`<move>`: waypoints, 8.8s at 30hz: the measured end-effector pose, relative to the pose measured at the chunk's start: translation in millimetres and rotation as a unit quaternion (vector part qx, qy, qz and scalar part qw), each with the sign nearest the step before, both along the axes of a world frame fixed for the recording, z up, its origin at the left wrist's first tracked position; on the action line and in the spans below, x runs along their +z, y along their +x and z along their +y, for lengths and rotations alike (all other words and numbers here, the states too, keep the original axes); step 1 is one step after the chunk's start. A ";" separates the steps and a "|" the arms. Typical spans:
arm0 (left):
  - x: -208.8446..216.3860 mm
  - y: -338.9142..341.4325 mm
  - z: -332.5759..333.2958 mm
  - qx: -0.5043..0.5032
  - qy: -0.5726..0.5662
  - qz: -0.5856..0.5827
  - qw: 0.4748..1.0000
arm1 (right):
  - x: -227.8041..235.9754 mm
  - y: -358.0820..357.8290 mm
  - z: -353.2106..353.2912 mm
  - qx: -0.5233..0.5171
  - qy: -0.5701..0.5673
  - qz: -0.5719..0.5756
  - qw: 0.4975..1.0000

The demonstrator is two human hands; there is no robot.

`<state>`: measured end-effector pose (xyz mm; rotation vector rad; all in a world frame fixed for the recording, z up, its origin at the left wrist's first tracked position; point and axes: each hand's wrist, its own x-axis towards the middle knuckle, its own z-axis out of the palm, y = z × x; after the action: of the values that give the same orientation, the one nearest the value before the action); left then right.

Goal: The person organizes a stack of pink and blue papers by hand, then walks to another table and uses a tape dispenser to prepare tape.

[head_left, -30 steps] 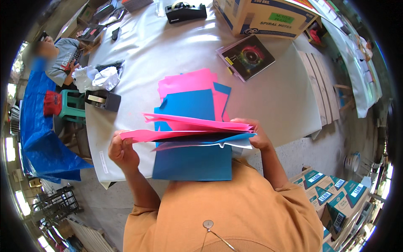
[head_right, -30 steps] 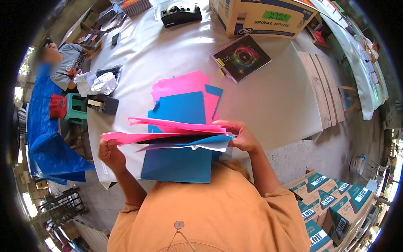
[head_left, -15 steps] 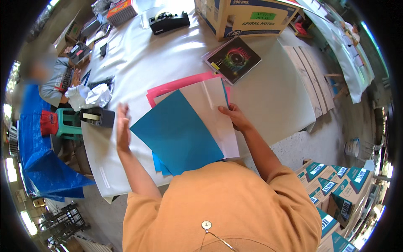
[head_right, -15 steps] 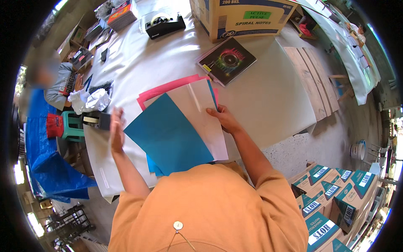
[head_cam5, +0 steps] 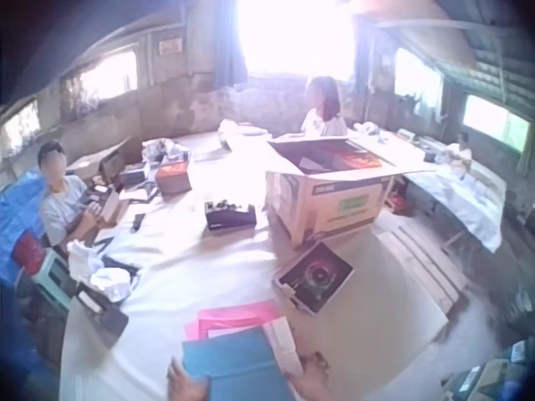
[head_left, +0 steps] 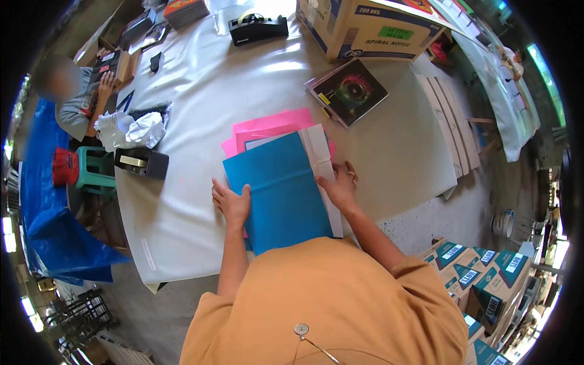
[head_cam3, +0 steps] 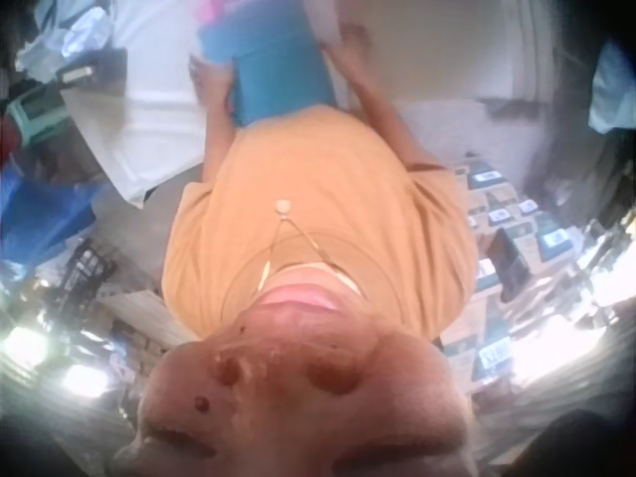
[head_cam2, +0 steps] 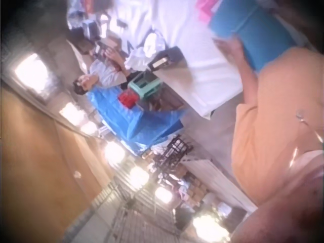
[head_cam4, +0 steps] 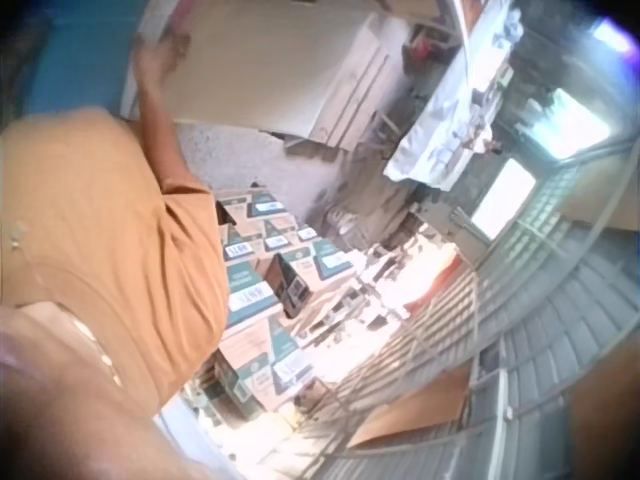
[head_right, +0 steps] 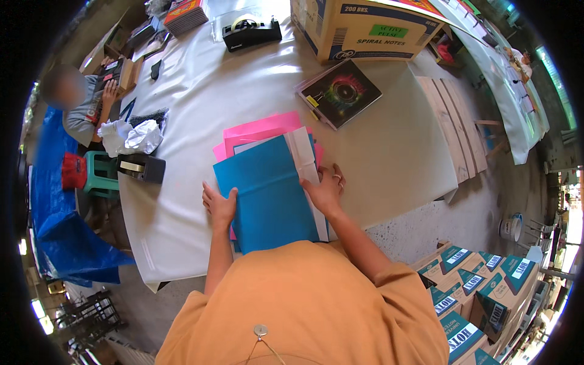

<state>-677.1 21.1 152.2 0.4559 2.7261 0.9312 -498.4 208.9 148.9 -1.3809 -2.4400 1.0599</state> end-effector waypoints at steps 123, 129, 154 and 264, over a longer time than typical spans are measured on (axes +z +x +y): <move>86.8 21.7 -23.2 -0.048 0.560 -0.278 0.779 | 163.7 41.7 122.3 0.261 -0.314 0.557 0.723; 92.7 23.4 21.4 -0.064 0.507 -0.295 0.807 | 183.0 27.4 141.2 0.216 -0.225 0.489 0.815; -32.8 -36.2 33.1 0.028 0.384 -0.395 0.834 | 31.5 -36.6 39.2 -0.325 -0.451 0.363 0.748; 110.2 -1.9 -22.8 -0.310 0.336 -0.076 0.886 | 204.1 29.9 23.6 0.501 0.265 -0.007 0.824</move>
<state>-679.0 -1.7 262.4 1.2179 1.8280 1.5807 -468.5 232.5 353.0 0.1415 -3.1226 0.3416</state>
